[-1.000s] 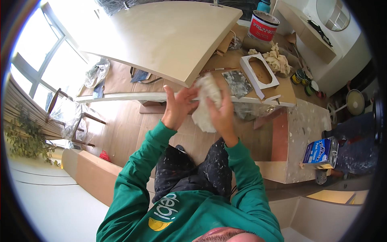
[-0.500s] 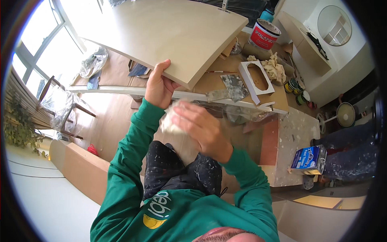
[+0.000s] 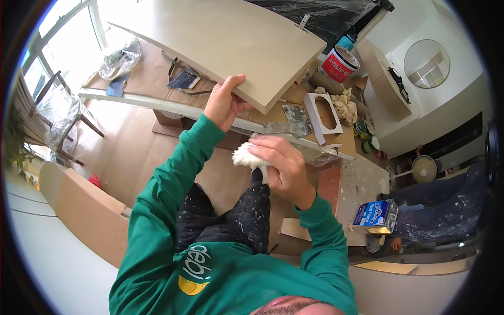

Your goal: The person sands the corner and edges of a wooden panel using a handheld sanding block and then wipes the surface with a white cloth to remove dust.

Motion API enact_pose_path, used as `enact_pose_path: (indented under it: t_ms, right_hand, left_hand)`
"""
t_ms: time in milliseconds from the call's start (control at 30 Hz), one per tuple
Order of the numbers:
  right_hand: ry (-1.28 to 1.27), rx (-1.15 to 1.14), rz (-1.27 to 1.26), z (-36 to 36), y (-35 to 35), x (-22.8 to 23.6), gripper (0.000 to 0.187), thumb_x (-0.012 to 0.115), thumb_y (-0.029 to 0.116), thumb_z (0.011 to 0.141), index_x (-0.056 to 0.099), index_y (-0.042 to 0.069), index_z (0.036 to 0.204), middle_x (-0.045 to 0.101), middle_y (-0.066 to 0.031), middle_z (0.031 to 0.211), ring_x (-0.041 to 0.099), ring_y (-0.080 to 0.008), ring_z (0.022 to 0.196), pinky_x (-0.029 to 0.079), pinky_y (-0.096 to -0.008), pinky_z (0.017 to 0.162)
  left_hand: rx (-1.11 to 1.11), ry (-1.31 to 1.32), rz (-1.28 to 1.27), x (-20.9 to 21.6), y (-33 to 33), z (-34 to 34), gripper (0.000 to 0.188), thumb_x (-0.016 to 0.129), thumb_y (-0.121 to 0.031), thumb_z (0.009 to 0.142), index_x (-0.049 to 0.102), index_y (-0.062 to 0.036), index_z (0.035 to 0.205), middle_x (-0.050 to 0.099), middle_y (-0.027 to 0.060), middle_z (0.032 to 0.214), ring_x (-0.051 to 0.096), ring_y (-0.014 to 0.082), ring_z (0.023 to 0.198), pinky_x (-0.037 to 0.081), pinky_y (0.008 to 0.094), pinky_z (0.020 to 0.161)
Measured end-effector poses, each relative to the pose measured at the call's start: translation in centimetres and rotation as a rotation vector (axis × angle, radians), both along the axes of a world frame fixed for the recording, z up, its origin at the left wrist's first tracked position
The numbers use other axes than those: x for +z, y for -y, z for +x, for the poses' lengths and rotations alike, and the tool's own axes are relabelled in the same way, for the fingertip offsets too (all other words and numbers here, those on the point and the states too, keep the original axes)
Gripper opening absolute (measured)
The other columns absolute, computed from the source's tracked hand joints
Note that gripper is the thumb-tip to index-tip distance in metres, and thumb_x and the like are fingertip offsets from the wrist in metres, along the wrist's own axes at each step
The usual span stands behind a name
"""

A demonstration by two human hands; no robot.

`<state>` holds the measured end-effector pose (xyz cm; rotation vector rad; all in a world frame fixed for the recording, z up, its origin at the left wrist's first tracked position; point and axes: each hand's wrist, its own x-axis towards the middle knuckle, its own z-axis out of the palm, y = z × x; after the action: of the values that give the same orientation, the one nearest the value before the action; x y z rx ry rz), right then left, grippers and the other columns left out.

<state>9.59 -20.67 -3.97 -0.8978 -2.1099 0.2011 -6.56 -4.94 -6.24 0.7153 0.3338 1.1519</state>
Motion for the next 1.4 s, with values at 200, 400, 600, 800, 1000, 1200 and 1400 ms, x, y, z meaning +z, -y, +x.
enact_pose_path:
  t_ms: [200,400,600,800,1000,1200,1400]
  right_hand:
    - [-0.362,-0.439,0.210,2.4,-1.5,3.8,0.049,0.044,-0.004,0.084,0.059,-0.005,0.131,0.062,-0.0186,0.133,0.061,-0.0272,0.121,0.047,-0.0411,0.106]
    - [0.268,-0.198,0.081,-1.4,-9.0,5.0,0.042,0.055,0.021,0.100,0.061,-0.002,0.134,0.060,-0.0239,0.138,0.052,-0.0389,0.135,0.036,-0.0465,0.117]
    - [0.234,-0.305,0.018,1.3,-14.5,4.3,0.042,0.053,0.027,0.103,0.063,0.002,0.134,0.062,-0.0187,0.139,0.053,-0.0342,0.136,0.036,-0.0442,0.119]
    - [0.209,-0.529,-0.124,15.4,-29.8,3.0,0.044,0.058,0.029,0.104,0.060,0.002,0.139,0.062,-0.0189,0.140,0.057,-0.0307,0.133,0.044,-0.0385,0.111]
    - [0.147,-0.751,-0.259,27.0,-39.9,3.4,0.049,0.058,0.027,0.101,0.056,-0.002,0.141,0.063,-0.0221,0.138,0.062,-0.0279,0.126,0.045,-0.0332,0.107]
    - [0.174,-0.532,-0.313,19.1,-33.9,5.1,0.041,0.058,0.022,0.102,0.060,0.003,0.139,0.060,-0.0210,0.142,0.059,-0.0349,0.129,0.045,-0.0373,0.109]
    - [0.189,-0.132,0.018,2.6,-11.8,5.1,0.031,0.058,0.018,0.101,0.069,0.003,0.126,0.065,-0.0175,0.133,0.054,-0.0395,0.132,0.035,-0.0493,0.117]
  left_hand:
    - [0.042,-0.005,-0.042,-0.1,0.4,0.4,0.035,0.064,-0.029,0.098,0.060,-0.0016,0.119,0.067,0.0087,0.111,0.070,0.0188,0.098,0.064,0.0337,0.073]
    - [0.087,0.091,-0.037,-0.2,0.6,1.1,0.038,0.059,-0.031,0.100,0.059,-0.0013,0.125,0.067,0.0085,0.115,0.069,0.0178,0.100,0.062,0.0326,0.072]
    - [0.065,-0.008,-0.047,-0.1,0.6,-0.2,0.036,0.058,-0.028,0.100,0.058,0.0011,0.122,0.069,0.0108,0.112,0.071,0.0207,0.096,0.063,0.0363,0.070]
    - [0.124,-0.009,-0.061,0.8,1.2,0.0,0.036,0.059,-0.026,0.100,0.057,0.0035,0.120,0.069,0.0126,0.110,0.073,0.0226,0.092,0.064,0.0381,0.071]
    - [0.076,0.013,-0.095,0.3,1.1,0.4,0.026,0.055,-0.022,0.102,0.061,0.0019,0.112,0.070,0.0123,0.105,0.072,0.0218,0.091,0.061,0.0372,0.073]
    - [0.066,0.010,-0.062,-1.0,0.6,-0.4,0.027,0.054,-0.022,0.102,0.060,0.0019,0.115,0.069,0.0124,0.108,0.072,0.0225,0.094,0.062,0.0380,0.075]
    - [0.133,0.027,-0.099,0.7,1.1,0.5,0.029,0.057,-0.023,0.100,0.058,0.0011,0.116,0.068,0.0103,0.107,0.071,0.0203,0.093,0.062,0.0355,0.071]
